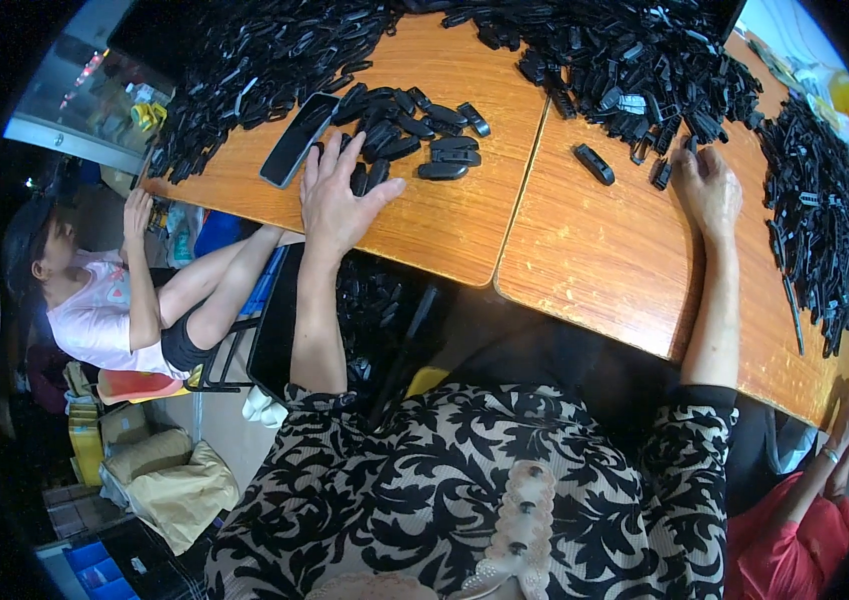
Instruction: The person assembles black plastic components by snapping small clips into base pieces by hand and placing the assembled items onto the table.
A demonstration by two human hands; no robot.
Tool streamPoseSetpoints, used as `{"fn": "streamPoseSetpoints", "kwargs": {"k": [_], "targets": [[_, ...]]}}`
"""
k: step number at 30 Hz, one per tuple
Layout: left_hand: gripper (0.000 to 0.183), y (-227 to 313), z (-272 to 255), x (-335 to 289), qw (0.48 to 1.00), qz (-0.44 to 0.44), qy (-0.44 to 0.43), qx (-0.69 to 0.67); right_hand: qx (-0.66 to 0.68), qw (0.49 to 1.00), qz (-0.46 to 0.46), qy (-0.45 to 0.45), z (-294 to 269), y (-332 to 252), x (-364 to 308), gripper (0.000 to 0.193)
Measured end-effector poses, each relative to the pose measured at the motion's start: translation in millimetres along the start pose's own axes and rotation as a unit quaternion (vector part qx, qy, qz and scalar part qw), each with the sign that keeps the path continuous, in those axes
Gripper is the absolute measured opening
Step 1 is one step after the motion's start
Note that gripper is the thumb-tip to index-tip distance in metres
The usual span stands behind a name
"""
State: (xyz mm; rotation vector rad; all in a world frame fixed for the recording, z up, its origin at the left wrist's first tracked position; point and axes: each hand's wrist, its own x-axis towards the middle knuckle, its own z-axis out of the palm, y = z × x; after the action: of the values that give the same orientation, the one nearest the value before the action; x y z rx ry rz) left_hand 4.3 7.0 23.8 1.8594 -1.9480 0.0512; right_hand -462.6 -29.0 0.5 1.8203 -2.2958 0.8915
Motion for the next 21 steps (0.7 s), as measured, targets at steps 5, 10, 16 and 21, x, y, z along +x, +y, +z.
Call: {"fn": "streamPoseSetpoints", "kwargs": {"k": [5,10,16,21], "targets": [[0.068,-7,1,-7,0.994,-0.014,0.005,-0.106,-0.008,1.000,0.005,-0.001,-2,2,-3,0.039],[0.046,-15,2,-17,0.985,0.030,0.071,-0.156,-0.006,1.000,-0.012,-0.006,-1,4,0,0.036],[0.031,-19,2,-29,0.972,0.058,0.128,-0.187,-0.010,1.000,-0.012,-0.002,1,8,1,0.034],[0.031,-18,-6,-37,0.965,0.017,0.116,-0.235,0.006,1.000,0.002,0.001,5,11,3,0.033]]}}
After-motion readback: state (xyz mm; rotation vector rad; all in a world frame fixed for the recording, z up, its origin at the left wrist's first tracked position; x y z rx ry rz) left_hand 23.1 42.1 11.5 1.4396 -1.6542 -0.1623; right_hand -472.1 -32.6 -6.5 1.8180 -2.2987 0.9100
